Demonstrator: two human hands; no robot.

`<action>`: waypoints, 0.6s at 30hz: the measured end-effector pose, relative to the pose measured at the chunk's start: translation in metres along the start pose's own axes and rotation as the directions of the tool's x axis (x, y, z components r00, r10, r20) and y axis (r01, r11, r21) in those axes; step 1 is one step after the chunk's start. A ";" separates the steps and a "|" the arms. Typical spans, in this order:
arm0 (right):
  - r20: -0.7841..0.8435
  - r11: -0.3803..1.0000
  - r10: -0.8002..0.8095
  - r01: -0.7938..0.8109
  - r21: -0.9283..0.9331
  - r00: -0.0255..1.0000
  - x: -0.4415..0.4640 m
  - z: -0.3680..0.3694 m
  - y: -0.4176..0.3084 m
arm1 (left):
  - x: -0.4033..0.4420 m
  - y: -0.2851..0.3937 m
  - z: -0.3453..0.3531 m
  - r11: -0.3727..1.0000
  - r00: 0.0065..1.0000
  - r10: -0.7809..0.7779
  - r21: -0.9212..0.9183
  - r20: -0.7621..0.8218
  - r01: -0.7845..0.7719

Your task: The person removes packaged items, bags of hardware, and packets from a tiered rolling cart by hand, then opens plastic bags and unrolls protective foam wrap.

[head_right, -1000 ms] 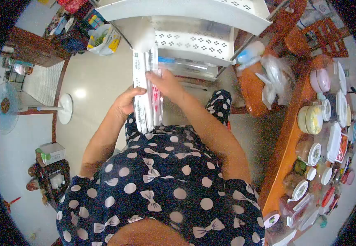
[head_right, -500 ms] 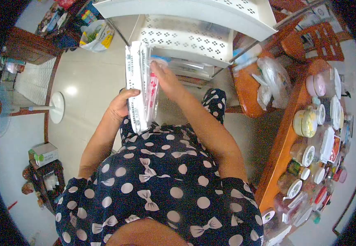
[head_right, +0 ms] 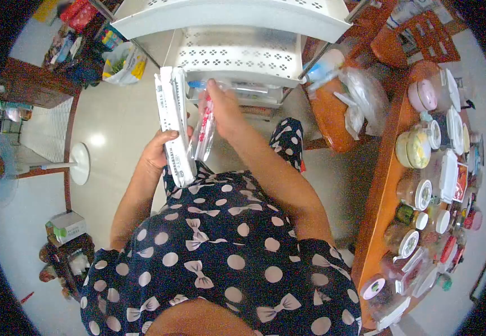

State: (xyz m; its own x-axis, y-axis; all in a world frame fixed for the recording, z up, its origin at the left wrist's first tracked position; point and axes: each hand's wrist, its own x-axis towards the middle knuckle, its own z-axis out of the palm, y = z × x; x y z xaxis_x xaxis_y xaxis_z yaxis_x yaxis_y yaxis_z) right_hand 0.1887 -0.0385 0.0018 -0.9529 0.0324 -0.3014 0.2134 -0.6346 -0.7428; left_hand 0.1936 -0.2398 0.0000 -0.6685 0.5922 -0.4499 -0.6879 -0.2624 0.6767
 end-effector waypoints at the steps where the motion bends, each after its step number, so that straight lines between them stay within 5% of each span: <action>1: 0.003 1.000 0.001 -0.001 -0.020 1.000 0.002 0.000 0.005 | -0.002 0.000 0.005 1.000 1.000 0.003 0.013 -0.003 -0.003; 5: -0.020 0.908 -0.246 0.224 -0.353 0.969 0.005 0.004 0.022 | -0.003 -0.002 0.038 0.996 1.000 -0.025 0.091 0.016 0.023; 6: -0.056 0.956 -0.274 0.266 -0.123 0.960 -0.003 0.022 0.019 | -0.002 -0.006 0.039 0.990 1.000 -0.002 0.138 -0.023 0.005; 9: -0.092 0.913 -0.330 0.293 -0.284 0.939 0.009 0.018 0.034 | 0.000 -0.014 0.046 0.984 0.997 -0.016 0.174 -0.072 0.029; 13: -0.061 0.892 -0.385 0.355 -0.280 0.921 0.013 0.021 0.031 | 0.001 -0.014 0.056 0.981 0.994 0.071 0.185 -0.080 -0.055; 16: 0.034 0.521 -0.683 0.519 -0.678 0.729 0.038 0.009 0.027 | 0.006 -0.012 0.048 0.984 0.985 0.109 0.157 -0.137 -0.087; 18: 0.108 0.547 -0.551 0.456 -0.702 0.828 0.063 -0.014 0.002 | 0.007 -0.009 0.035 0.980 0.989 0.089 0.190 -0.121 -0.065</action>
State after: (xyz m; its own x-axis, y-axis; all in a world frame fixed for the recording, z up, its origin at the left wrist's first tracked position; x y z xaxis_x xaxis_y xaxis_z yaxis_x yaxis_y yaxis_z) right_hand 0.1323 -0.0271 -0.0265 -0.9296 0.2925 0.2243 -0.1663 0.2103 -0.9634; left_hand 0.2051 -0.2064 0.0115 -0.7565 0.4701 -0.4546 -0.5764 -0.1509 0.8031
